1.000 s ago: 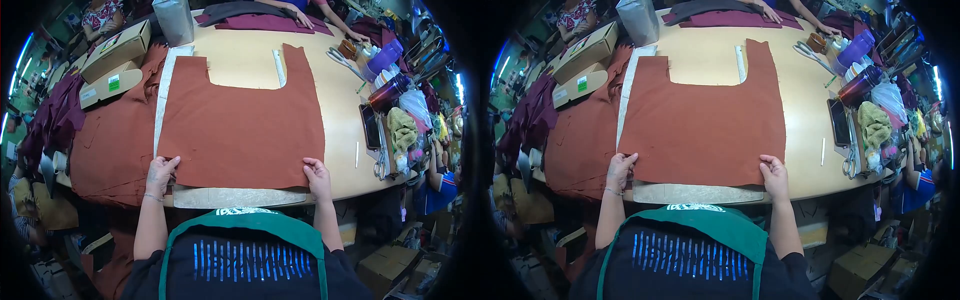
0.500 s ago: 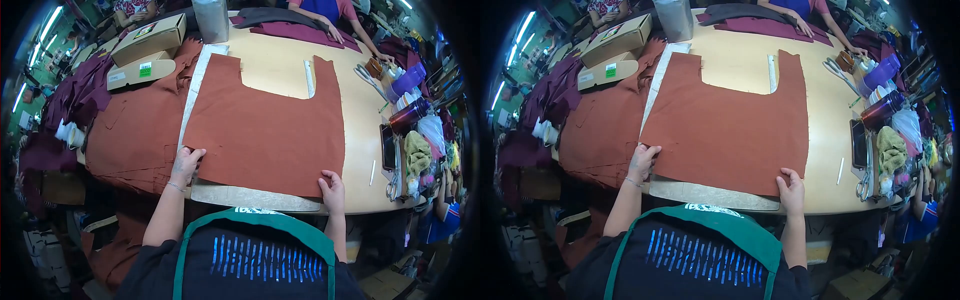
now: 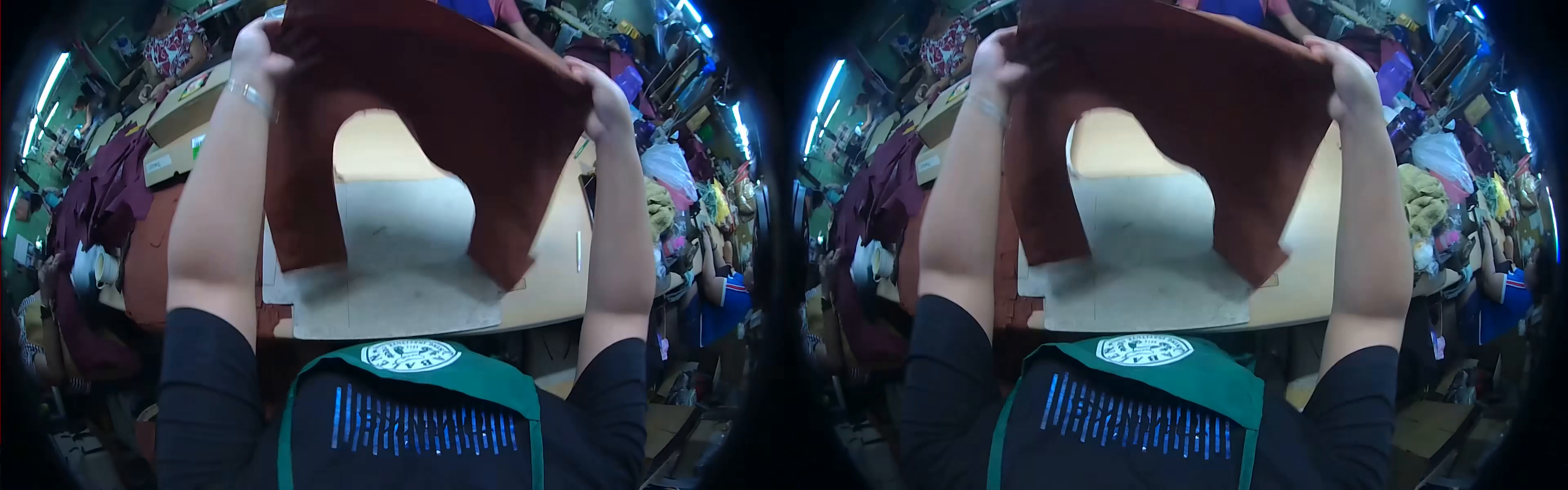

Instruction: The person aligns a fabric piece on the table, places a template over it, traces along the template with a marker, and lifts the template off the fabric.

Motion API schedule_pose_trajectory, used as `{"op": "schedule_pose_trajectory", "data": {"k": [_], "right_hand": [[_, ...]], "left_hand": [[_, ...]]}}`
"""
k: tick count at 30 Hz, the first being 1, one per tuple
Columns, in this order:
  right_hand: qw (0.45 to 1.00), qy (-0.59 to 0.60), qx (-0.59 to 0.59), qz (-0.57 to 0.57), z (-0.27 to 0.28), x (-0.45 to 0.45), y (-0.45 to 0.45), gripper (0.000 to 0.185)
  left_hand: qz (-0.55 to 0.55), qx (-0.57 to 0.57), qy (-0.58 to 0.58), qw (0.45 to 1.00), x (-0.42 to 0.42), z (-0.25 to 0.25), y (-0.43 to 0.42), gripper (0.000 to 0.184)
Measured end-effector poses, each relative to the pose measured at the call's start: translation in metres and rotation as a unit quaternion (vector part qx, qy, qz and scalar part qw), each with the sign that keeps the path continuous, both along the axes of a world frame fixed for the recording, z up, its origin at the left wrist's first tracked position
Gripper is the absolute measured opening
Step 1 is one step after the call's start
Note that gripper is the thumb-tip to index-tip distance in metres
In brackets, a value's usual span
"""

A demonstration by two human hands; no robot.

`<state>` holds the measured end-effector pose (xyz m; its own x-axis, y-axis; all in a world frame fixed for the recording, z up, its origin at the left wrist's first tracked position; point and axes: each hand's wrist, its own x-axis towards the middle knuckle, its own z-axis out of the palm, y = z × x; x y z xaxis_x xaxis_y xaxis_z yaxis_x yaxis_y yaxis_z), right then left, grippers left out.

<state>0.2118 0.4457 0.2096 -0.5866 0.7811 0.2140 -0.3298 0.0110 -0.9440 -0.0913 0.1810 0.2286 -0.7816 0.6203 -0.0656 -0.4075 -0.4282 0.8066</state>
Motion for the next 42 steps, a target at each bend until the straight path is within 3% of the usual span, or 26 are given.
{"op": "schedule_pose_trajectory", "data": {"k": [1,2,5,7,8,9,10,11,13,14,15,16,17,18,21,22,23,25,29,32,35,37,39,42], "right_hand": [[0.998,-0.027,0.050,-0.040,0.020,-0.014,0.005,0.021],[0.991,-0.053,0.099,-0.080,0.044,-0.026,0.007,0.024],[0.993,0.012,0.108,-0.036,0.097,-0.026,0.028,0.021],[0.981,0.012,0.120,-0.155,0.110,-0.021,-0.042,0.019],[0.968,0.034,0.159,-0.191,0.105,-0.020,-0.087,0.018],[0.990,0.003,0.133,-0.050,0.095,-0.006,-0.014,0.019],[0.991,-0.004,0.125,-0.043,0.082,-0.001,-0.032,0.018],[0.936,-0.025,0.341,-0.078,0.057,0.002,-0.039,0.018],[0.933,-0.040,0.351,-0.071,0.013,0.008,-0.072,0.017],[0.988,-0.035,0.144,-0.033,-0.004,0.011,-0.098,0.017],[0.988,-0.060,0.138,-0.020,-0.028,0.016,-0.110,0.017],[0.987,-0.085,0.134,-0.006,-0.055,0.022,-0.118,0.016],[0.990,-0.110,0.090,0.005,-0.081,0.031,-0.127,0.017],[0.990,-0.136,0.045,0.017,-0.105,0.041,-0.137,0.019],[0.988,-0.154,0.018,-0.012,-0.156,0.065,-0.172,0.021],[0.985,-0.169,0.015,-0.026,-0.174,0.077,-0.177,0.021],[0.964,-0.235,0.088,-0.085,-0.189,0.091,-0.181,0.021],[0.884,-0.353,0.236,-0.196,-0.210,0.114,-0.178,0.020],[0.793,-0.493,0.282,-0.222,-0.213,0.127,-0.169,0.020],[0.770,-0.541,0.295,-0.166,-0.215,0.116,-0.158,0.022],[0.865,-0.495,0.015,-0.080,-0.222,0.120,-0.127,0.022],[0.913,-0.390,-0.112,0.043,-0.201,0.113,-0.117,0.023],[0.914,-0.299,-0.235,0.140,-0.188,0.103,-0.104,0.030],[0.924,-0.224,-0.268,0.153,-0.193,0.084,-0.104,0.038]], "left_hand": [[-0.158,0.085,0.077,0.981,-0.025,0.009,0.000,0.035],[-0.311,0.164,0.150,0.924,-0.050,0.017,0.001,0.032],[-0.071,0.134,0.155,0.976,-0.024,0.091,0.007,0.026],[0.081,0.144,0.154,0.974,-0.011,0.109,0.001,0.027],[0.042,0.138,0.251,0.957,-0.013,0.106,-0.013,0.032],[0.010,0.128,0.275,0.953,-0.030,0.091,-0.026,0.033],[-0.023,0.119,0.299,0.947,-0.054,0.064,-0.041,0.034],[-0.055,0.110,0.322,0.939,-0.075,0.034,-0.054,0.036],[-0.219,0.188,0.280,0.916,-0.053,-0.007,-0.074,0.036],[-0.212,0.208,0.173,0.939,-0.027,-0.032,-0.086,0.036],[-0.194,0.233,0.065,0.951,-0.001,-0.058,-0.097,0.036],[-0.037,0.149,-0.007,0.988,0.018,-0.083,-0.106,0.037],[0.068,0.050,0.016,0.996,0.008,-0.125,-0.117,0.035],[-0.037,0.115,-0.084,0.989,0.025,-0.149,-0.130,0.032],[-0.077,0.094,-0.199,0.972,0.051,-0.217,-0.162,0.032],[-0.070,0.079,-0.228,0.968,0.063,-0.227,-0.167,0.035],[-0.080,0.051,-0.246,0.965,0.079,-0.222,-0.170,0.036],[-0.099,0.000,-0.280,0.955,0.107,-0.204,-0.168,0.040],[0.011,-0.212,-0.122,0.969,0.129,-0.203,-0.155,0.044],[-0.009,-0.223,-0.047,0.974,0.126,-0.219,-0.156,0.040],[0.010,-0.239,-0.040,0.970,0.126,-0.221,-0.156,0.038],[0.004,-0.259,-0.042,0.965,0.127,-0.218,-0.156,0.039],[-0.013,-0.281,-0.047,0.958,0.124,-0.215,-0.154,0.041],[-0.033,-0.278,-0.062,0.958,0.118,-0.217,-0.156,0.043]]}}
